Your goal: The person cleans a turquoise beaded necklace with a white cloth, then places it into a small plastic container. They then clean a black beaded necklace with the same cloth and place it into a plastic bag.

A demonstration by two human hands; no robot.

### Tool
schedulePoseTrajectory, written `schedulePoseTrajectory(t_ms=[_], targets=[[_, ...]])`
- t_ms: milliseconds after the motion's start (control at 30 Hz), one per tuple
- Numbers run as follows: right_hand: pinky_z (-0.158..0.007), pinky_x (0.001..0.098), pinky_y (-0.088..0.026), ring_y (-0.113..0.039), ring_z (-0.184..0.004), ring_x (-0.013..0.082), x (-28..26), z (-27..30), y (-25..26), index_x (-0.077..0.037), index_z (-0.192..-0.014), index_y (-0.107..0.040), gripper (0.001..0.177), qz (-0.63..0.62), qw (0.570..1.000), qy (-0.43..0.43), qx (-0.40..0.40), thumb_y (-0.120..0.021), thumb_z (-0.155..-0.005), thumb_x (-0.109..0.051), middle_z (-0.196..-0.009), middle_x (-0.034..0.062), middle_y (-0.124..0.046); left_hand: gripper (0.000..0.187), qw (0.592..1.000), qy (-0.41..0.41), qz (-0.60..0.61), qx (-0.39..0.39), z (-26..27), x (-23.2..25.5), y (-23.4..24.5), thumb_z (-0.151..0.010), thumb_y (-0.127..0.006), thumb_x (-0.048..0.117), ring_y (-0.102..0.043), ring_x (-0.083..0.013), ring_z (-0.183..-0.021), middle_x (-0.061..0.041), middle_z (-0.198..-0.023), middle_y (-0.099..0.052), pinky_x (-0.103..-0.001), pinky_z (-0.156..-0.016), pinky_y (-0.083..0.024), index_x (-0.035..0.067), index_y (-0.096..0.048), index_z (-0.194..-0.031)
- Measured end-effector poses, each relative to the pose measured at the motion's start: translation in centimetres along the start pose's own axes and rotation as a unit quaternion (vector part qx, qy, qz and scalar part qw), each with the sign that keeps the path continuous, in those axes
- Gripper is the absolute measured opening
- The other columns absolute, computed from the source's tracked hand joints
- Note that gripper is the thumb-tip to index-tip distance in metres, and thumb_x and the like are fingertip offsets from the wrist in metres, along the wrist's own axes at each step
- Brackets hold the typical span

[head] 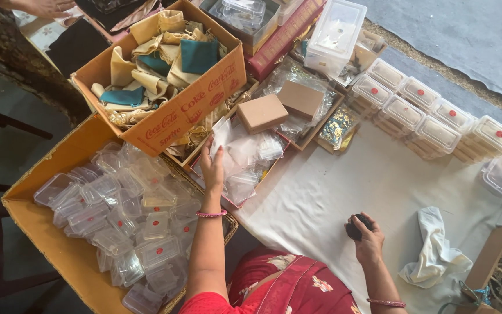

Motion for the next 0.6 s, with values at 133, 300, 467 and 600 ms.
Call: schedulePoseTrajectory(t_ms=[133,300,467,600], targets=[[-0.088,0.0461,-0.062,-0.07,-0.098,0.0261,1.1,-0.6,1.2,-0.003,-0.132,-0.055,0.046,-0.043,0.999,-0.028,-0.002,-0.071,-0.089,-0.001,-0.111,0.014,-0.068,0.046,0.993,0.063,0.094,0.007,-0.3,-1.7,0.6,-0.101,-0.051,0.016,-0.054,-0.0252,-0.137,-0.014,-0.152,-0.053,-0.037,-0.116,-0.042,0.007,-0.052,-0.146],[-0.095,0.0478,-0.058,-0.068,-0.108,0.0291,1.4,-0.7,2.3,-0.004,-0.133,-0.053,0.045,-0.077,0.995,-0.048,-0.029,-0.069,-0.092,-0.004,-0.12,0.0182,-0.066,0.051,0.991,0.052,0.12,0.031,-0.2,-0.6,0.6,-0.097,-0.046,0.007,-0.041,-0.0208,-0.145,-0.008,-0.158,-0.046,-0.037,-0.12,-0.03,0.007,-0.052,-0.148],[-0.1,0.0485,-0.056,-0.066,-0.114,0.032,1.5,-0.3,3.6,-0.003,-0.135,-0.053,0.047,-0.083,0.993,-0.051,-0.069,-0.069,-0.09,-0.005,-0.129,0.0217,-0.065,0.058,0.993,0.057,0.101,0.01,0.1,-0.1,0.1,-0.1,-0.047,0.027,-0.038,-0.0256,-0.15,-0.012,-0.163,-0.042,-0.042,-0.123,-0.027,0.006,-0.047,-0.154],[-0.1,0.0481,-0.055,-0.066,-0.116,0.0325,1.6,-0.3,3.8,-0.004,-0.136,-0.054,0.048,-0.092,0.992,-0.049,-0.077,-0.069,-0.091,-0.007,-0.131,0.0219,-0.063,0.094,0.986,-0.072,-0.11,-0.1,1.0,1.1,-1.8,-0.096,-0.05,0.066,-0.024,-0.0354,-0.159,-0.016,-0.173,-0.025,-0.052,-0.128,-0.02,0.01,-0.024,-0.167]])
Point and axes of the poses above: each hand's wrist, its own z-axis away from the middle knuckle, its own y-axis out of the back of the hand, x = y × z, the point moved 1 cm from there along -z, towards the middle knuckle
